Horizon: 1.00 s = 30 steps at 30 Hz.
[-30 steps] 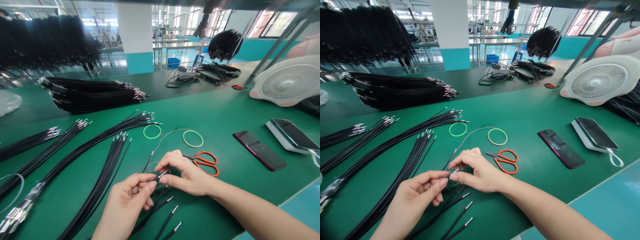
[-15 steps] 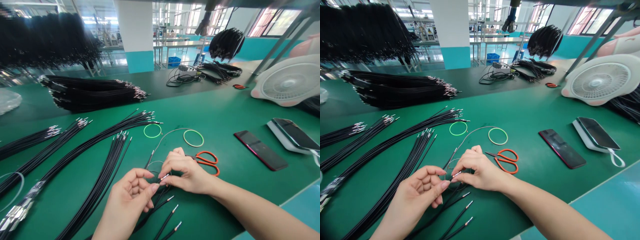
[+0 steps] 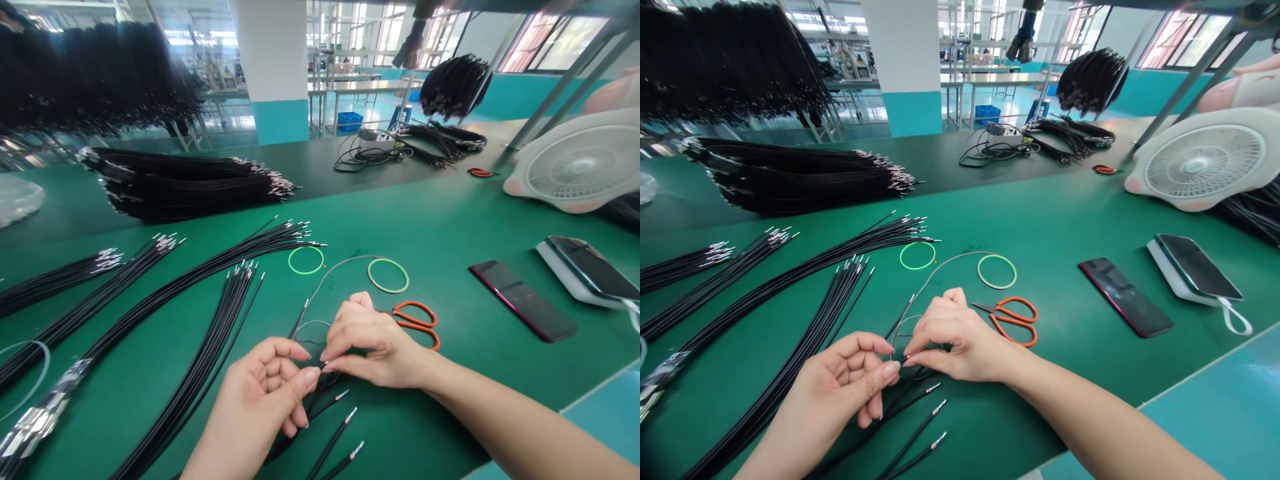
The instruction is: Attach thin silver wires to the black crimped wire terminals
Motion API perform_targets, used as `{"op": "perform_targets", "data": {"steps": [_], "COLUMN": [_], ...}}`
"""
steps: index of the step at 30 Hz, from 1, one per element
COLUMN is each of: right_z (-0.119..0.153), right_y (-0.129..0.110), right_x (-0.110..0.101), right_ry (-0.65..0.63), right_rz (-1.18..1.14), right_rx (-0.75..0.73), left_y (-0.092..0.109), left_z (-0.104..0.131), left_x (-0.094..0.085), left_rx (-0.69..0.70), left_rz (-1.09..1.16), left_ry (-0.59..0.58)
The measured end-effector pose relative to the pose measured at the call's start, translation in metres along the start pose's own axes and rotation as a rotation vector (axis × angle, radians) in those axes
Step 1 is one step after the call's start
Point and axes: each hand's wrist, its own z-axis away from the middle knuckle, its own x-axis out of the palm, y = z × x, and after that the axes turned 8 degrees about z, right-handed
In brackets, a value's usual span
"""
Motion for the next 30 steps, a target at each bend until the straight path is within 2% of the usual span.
{"op": "perform_targets", "data": {"steps": [5, 9, 11, 14, 18, 24, 27, 30], "right_z": [0.003, 0.007, 0.007, 0.005, -0.001, -0.003, -0.004, -0.004], "right_y": [-0.004, -0.010, -0.009, -0.005, -0.003, -0.012, -0.017, -0.020], "right_x": [-0.007, -0.012, -0.012, -0.007, -0.005, -0.004, 0.000, 0.005], "right_ry": [-0.018, -0.036, -0.014, 0.017, -0.103, -0.231, -0.274, -0.266], "right_rz": [0.198, 0.375, 0.376, 0.262, 0.031, -0.259, -0.286, -0.257], "right_rx": [-0.176, -0.330, -0.330, -0.186, 0.040, 0.451, 0.520, 0.504], "left_y": [0.002, 0.001, 0.000, -0.001, -0.001, -0.009, -0.012, -0.012], "left_z": [-0.002, -0.004, -0.005, -0.005, -0.005, -0.008, -0.009, -0.009], "left_x": [-0.001, -0.003, -0.004, -0.005, -0.005, -0.006, -0.006, -0.005], "left_rx": [-0.074, -0.146, -0.141, -0.068, -0.006, 0.033, 0.040, 0.044], "left_rz": [0.045, 0.081, 0.050, -0.017, -0.069, -0.074, -0.109, -0.128], "left_ry": [-0.075, -0.182, -0.204, -0.143, -0.035, 0.021, 0.024, 0.016]}}
